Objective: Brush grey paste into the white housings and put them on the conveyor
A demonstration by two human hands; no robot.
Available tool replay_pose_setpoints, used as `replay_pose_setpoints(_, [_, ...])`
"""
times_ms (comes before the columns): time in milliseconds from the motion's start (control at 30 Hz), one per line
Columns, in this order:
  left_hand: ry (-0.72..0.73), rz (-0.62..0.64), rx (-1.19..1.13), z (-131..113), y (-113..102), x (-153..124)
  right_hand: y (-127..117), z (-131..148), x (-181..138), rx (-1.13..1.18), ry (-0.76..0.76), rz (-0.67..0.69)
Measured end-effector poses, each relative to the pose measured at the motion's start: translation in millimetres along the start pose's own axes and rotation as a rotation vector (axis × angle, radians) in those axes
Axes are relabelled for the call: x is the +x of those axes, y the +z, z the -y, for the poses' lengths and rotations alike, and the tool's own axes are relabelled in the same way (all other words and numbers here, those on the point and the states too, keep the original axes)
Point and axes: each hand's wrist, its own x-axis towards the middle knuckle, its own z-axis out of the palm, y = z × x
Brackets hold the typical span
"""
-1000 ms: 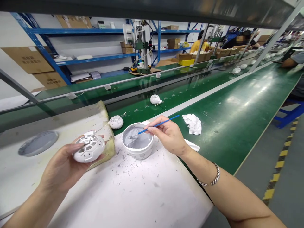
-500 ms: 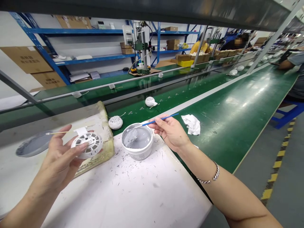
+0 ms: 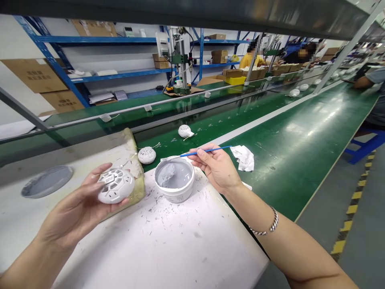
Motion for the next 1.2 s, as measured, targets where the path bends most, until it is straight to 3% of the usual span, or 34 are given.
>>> replay_pose_setpoints(500, [0.101,0.280,0.220,29,-14,2,9,4,-11,-0.080,-0.050,0.003])
replay_pose_setpoints(933, [-0.078,0.254,0.088,31,11,-21,39,-6,-51,-0.073,-0.097,0.217])
replay_pose_setpoints(1200, [-0.081,0.311,0.108,29,4,-23,44,-7,-56,-0.209,-0.317,0.281])
